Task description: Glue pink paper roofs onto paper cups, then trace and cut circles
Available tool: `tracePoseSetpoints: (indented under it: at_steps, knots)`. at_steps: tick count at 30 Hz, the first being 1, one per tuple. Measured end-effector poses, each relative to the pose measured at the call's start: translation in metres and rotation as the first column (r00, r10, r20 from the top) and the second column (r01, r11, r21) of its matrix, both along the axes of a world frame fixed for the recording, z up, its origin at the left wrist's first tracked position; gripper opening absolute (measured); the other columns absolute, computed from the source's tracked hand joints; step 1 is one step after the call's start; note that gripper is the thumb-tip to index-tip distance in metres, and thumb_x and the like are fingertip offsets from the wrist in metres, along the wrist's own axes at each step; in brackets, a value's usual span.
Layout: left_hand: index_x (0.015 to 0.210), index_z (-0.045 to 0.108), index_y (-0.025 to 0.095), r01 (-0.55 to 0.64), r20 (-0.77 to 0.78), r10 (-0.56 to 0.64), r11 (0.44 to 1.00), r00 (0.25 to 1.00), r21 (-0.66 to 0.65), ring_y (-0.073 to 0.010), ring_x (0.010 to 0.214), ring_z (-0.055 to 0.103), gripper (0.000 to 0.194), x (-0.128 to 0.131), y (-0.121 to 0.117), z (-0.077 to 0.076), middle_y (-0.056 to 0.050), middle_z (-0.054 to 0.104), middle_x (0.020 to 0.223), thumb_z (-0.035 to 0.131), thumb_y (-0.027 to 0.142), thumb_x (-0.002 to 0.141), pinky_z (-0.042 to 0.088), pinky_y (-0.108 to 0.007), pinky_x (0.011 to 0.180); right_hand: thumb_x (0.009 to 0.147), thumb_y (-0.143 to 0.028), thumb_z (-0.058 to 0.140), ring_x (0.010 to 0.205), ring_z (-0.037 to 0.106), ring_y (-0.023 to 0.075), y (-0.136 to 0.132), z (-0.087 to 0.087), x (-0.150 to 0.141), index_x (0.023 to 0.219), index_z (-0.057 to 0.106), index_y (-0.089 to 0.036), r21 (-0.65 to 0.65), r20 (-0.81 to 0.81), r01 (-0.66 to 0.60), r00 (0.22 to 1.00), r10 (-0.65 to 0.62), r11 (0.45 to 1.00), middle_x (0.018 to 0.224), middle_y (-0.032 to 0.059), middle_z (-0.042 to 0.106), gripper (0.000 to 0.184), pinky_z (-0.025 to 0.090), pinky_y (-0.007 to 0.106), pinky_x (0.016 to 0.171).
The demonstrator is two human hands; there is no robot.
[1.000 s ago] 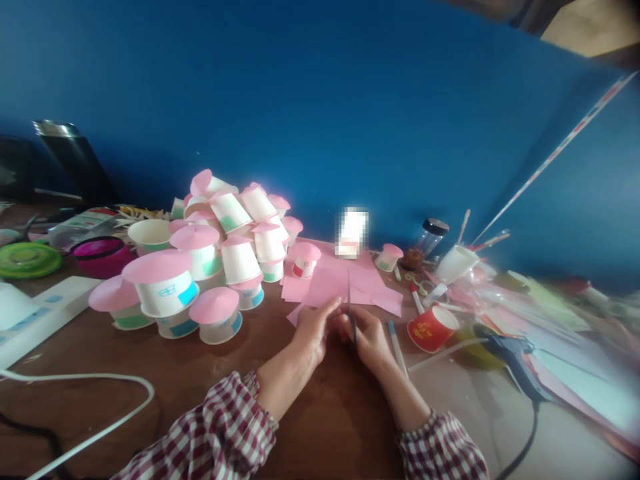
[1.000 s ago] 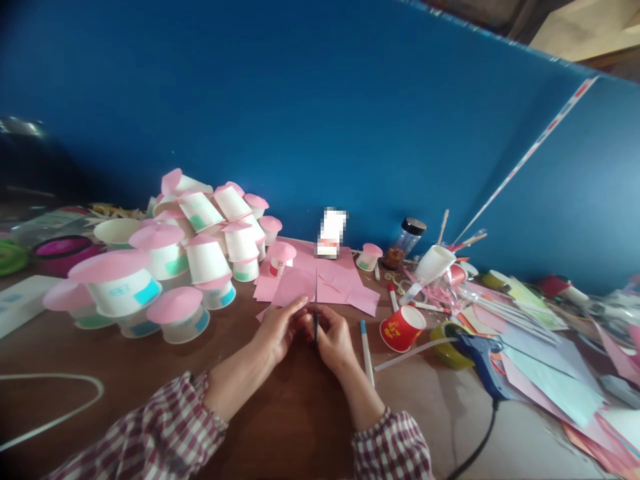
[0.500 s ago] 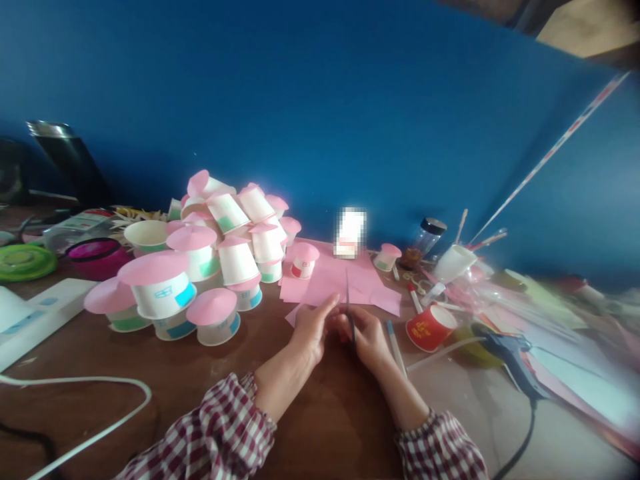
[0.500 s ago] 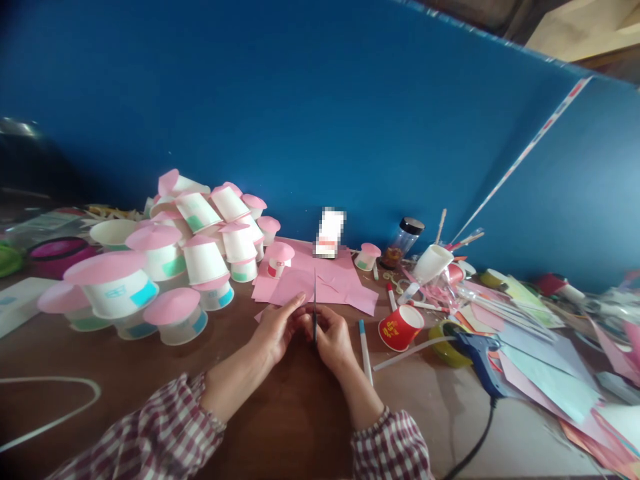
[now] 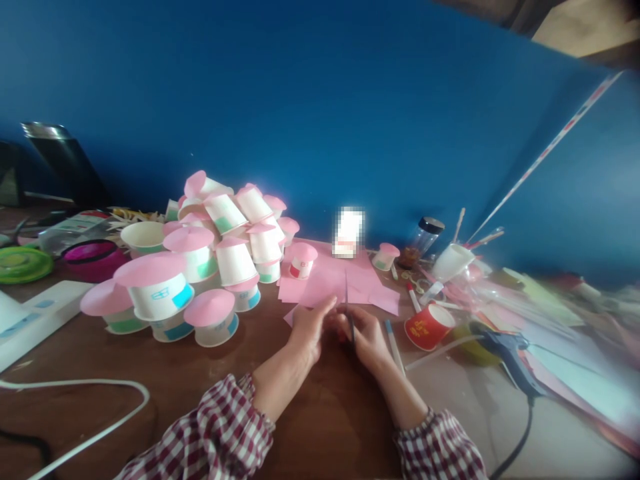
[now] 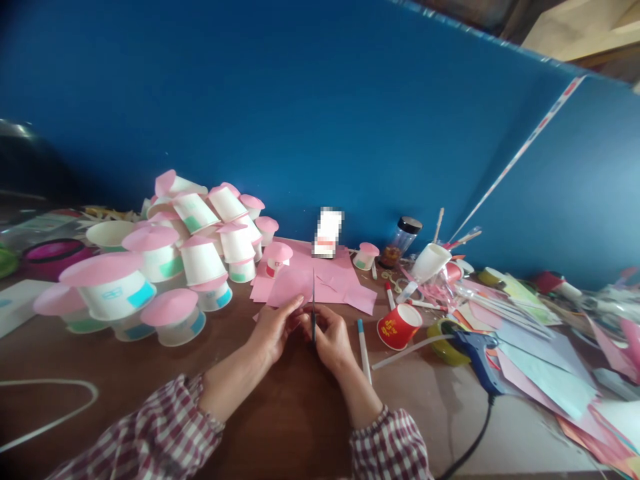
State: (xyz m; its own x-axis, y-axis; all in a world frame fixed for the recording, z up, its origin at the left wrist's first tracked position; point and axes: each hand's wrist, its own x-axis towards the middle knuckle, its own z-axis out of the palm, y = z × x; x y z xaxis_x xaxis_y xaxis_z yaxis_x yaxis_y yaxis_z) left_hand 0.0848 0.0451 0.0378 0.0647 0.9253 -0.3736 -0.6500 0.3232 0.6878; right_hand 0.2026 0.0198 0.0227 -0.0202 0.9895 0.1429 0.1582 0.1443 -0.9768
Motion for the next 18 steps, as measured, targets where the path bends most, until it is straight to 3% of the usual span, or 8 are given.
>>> tracePoseSetpoints:
  at_steps: [18]
  knots:
    - [0.065, 0.062, 0.009, 0.019, 0.003, -0.019, 1.0, 1.0, 0.012, -0.0142, 0.043, 0.059, 0.024, 0.0006, 0.0024, -0.0047, -0.004, 0.063, 0.051, 0.079, 0.025, 0.058, 0.047, -0.023, 0.041, 0.077, -0.037, 0.067, 0.051, 0.049, 0.0107, 0.0003, 0.0015, -0.0004, 0.095, 0.066, -0.012, 0.007, 0.008, 0.0, 1.0, 0.0, 1.0, 0.058, -0.0013, 0.056, 0.031, 0.04, 0.023, 0.05]
